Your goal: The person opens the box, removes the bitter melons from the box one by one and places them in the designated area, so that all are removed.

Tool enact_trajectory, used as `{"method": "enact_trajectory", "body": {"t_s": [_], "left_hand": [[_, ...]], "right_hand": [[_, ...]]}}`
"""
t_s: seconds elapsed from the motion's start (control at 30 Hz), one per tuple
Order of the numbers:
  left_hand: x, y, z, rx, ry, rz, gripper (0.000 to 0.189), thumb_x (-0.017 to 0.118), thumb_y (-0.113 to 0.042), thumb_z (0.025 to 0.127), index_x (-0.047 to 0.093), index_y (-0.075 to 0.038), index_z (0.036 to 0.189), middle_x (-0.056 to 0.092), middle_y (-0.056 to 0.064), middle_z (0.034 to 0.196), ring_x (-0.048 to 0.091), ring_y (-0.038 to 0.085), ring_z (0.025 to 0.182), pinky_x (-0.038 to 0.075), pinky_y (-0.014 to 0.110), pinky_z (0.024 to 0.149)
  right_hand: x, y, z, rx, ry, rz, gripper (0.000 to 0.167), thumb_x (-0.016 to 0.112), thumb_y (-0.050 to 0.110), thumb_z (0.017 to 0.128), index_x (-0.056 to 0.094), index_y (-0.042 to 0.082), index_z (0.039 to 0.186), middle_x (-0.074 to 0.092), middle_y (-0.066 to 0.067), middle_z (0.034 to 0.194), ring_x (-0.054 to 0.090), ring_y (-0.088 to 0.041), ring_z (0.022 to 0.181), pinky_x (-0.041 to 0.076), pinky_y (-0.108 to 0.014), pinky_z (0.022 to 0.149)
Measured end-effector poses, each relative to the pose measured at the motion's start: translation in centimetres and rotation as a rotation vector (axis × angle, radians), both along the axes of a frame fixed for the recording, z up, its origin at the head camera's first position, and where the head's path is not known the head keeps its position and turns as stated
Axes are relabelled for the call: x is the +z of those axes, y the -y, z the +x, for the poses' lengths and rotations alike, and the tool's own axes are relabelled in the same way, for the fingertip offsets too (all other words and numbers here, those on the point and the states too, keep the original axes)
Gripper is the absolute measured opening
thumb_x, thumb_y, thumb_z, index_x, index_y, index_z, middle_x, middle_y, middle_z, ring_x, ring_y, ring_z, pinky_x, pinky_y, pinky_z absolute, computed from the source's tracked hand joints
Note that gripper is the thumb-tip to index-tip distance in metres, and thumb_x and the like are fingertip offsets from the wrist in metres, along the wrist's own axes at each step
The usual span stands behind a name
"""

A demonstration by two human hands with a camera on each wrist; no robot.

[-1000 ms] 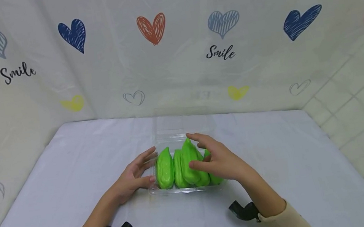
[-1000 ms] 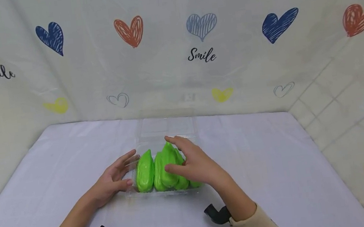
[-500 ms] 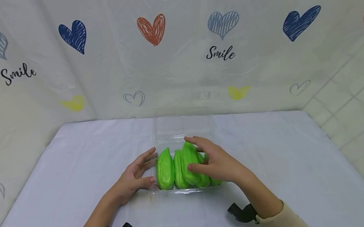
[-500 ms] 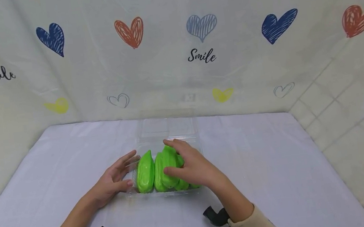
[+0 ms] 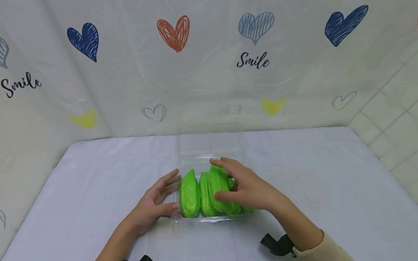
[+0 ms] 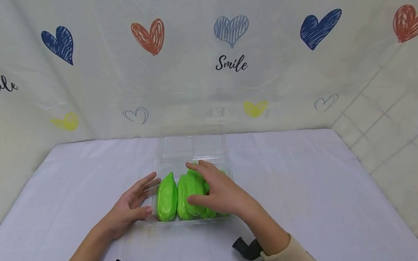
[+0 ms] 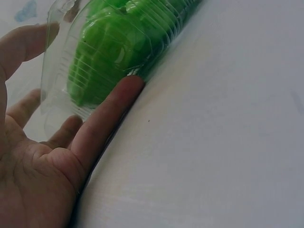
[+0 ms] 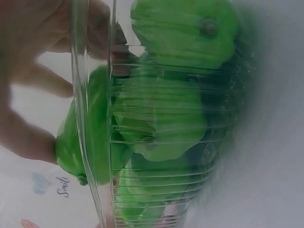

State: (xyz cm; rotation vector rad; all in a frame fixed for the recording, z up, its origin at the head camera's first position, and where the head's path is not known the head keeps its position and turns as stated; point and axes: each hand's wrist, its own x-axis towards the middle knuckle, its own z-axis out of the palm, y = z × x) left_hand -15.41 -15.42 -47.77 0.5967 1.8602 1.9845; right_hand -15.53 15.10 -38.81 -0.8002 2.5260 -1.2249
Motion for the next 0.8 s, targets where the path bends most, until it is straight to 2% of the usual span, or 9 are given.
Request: {"method": "enact_trajectory", "body": {"t_s": [0.13,0.33,0.63,0.8], "left_hand": [[0.01,-0.02,-0.04,0.002,0.000,-0.004,0.091,0.069,-0.003,0.088,0.017,-0.016,0.161,0.015,0.017,0.165,0.018,0.042,0.150,0.056,0.037,0.088],[0.07,-0.02,-0.02,0.006,0.004,-0.005,0.091,0.070,-0.003,0.087,0.017,-0.016,0.161,0.016,0.017,0.165,0.019,0.042,0.149,0.055,0.038,0.089],[0.08,0.10,0.08,0.009,0.002,-0.007,0.092,0.070,-0.004,0.087,0.017,-0.016,0.161,0.016,0.017,0.165,0.019,0.043,0.149,0.056,0.038,0.088],[-0.07,0.03,-0.02,0.008,0.009,-0.004,0.091,0.070,-0.004,0.087,0.018,-0.016,0.161,0.017,0.016,0.165,0.019,0.042,0.149,0.056,0.039,0.089]], "right_hand": [[-0.06,-0.01,-0.06,0.004,-0.008,0.002,0.071,0.073,0.026,0.090,0.040,0.023,0.153,0.026,-0.016,0.162,0.052,-0.034,0.127,0.054,-0.030,0.082],[-0.04,0.02,-0.11,-0.005,-0.003,-0.009,0.061,0.071,0.020,0.089,0.050,0.022,0.146,0.032,-0.014,0.160,0.052,-0.033,0.130,0.054,-0.031,0.083],[0.05,-0.17,-0.21,-0.008,0.007,-0.030,0.060,0.072,0.017,0.088,0.053,0.019,0.145,0.033,-0.012,0.159,0.056,-0.031,0.127,0.055,-0.032,0.083],[0.22,-0.44,-0.23,-0.019,0.042,-0.037,0.062,0.072,0.016,0.087,0.052,0.017,0.145,0.031,-0.008,0.160,0.054,-0.030,0.129,0.055,-0.032,0.086]]}}
